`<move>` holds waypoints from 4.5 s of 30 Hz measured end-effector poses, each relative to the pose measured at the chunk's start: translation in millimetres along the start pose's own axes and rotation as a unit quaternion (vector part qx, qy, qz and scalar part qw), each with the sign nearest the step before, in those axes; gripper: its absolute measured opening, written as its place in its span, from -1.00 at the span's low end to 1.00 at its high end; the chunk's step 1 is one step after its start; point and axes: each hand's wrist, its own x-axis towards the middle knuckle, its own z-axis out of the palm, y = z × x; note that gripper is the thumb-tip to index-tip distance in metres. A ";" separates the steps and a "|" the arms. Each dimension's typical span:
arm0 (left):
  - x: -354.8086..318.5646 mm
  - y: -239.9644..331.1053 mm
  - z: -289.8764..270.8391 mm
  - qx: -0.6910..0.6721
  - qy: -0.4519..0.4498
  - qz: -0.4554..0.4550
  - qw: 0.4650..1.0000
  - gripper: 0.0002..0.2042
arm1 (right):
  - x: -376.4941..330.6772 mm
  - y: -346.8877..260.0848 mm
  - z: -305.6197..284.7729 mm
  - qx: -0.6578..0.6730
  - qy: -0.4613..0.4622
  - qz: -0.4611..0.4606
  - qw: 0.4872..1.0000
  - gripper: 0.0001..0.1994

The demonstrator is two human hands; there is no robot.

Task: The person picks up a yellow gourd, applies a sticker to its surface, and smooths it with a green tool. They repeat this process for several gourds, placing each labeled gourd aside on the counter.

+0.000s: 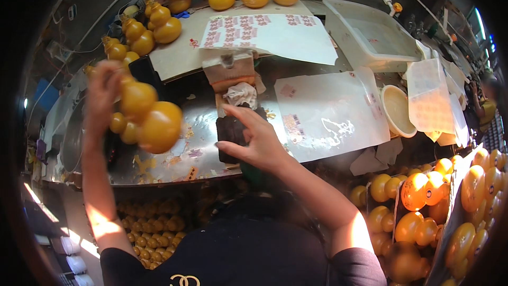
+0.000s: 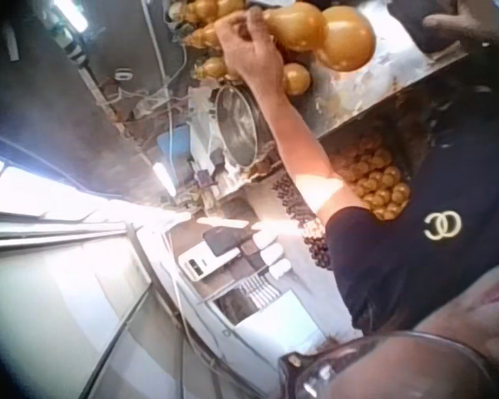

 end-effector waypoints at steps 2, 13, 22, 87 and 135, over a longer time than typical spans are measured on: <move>23.8 -1.6 56.0 -0.013 -0.086 -0.010 0.996 -0.80 | 13.5 -1.6 -2.9 -0.086 0.009 -0.097 0.992 -0.17; -69.2 -30.1 185.8 -0.127 -0.132 0.069 0.981 -0.08 | 32.8 61.4 -11.1 -0.012 0.002 0.111 0.994 -0.28; -90.3 -12.5 218.4 -0.027 -0.031 0.047 0.998 -0.27 | -10.6 118.1 -84.4 -0.119 0.168 0.085 0.975 -0.70; -96.6 -16.3 229.5 0.017 -0.034 0.008 0.999 -0.18 | 93.3 187.5 -91.1 -0.434 -0.106 0.174 0.877 -0.52; -99.8 -25.5 230.4 -0.033 -0.036 0.014 0.999 -0.18 | 131.2 208.3 -113.5 0.163 0.077 0.281 0.943 -0.67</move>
